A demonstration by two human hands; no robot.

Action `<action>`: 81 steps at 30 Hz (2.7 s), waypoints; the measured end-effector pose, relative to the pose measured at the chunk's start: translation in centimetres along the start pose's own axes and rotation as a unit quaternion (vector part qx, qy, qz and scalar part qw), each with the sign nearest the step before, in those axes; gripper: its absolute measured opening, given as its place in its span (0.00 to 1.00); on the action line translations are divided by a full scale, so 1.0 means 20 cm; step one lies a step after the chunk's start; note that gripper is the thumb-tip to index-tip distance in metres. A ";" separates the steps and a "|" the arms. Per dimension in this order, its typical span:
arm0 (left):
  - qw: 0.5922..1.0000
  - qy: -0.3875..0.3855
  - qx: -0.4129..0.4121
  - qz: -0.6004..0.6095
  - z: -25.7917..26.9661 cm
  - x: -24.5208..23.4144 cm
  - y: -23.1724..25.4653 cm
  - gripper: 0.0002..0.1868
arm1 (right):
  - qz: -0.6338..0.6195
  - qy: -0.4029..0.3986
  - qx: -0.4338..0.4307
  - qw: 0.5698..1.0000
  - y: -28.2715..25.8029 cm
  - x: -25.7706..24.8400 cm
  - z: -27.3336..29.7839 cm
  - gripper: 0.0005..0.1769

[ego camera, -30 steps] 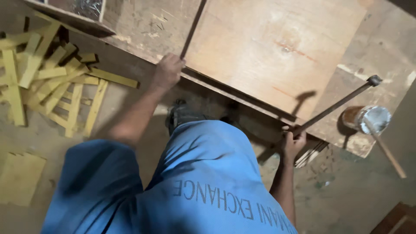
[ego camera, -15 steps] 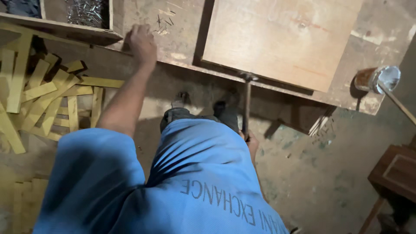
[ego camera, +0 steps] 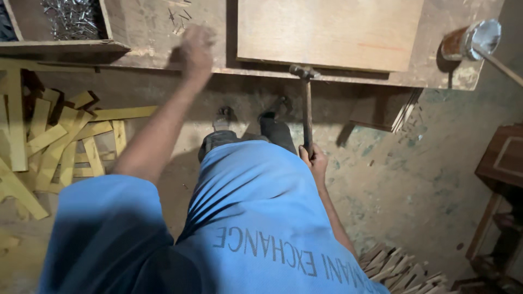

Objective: The person hammers nails into a large piece of wood and a thin wooden strip. They then apply glue or sealant from a container onto the wooden strip using a small brush.

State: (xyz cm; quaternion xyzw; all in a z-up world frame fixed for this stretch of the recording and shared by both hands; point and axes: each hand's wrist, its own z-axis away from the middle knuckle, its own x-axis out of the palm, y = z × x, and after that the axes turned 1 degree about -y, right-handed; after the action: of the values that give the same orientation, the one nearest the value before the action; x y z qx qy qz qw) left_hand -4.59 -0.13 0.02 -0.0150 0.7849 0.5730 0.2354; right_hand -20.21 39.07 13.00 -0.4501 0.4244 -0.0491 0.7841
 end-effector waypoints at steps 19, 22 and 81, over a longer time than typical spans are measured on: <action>0.992 -0.046 0.094 0.065 0.08 0.19 0.29 0.09 | -0.033 -0.066 -0.069 0.995 -0.16 0.02 0.01 0.08; 0.993 -0.051 0.077 0.066 0.09 0.19 0.28 0.10 | -0.012 -0.082 -0.080 0.993 -0.21 0.04 0.01 0.09; 0.992 -0.022 0.124 0.021 0.11 0.21 0.28 0.09 | 0.213 -0.055 -0.092 0.971 -0.20 0.22 -0.13 0.12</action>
State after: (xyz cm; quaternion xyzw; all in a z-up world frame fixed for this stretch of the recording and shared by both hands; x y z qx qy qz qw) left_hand -9.23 4.86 2.75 0.0437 0.8445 0.4762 0.2409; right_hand -18.05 32.93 12.73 -0.4215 0.4695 0.1828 0.7540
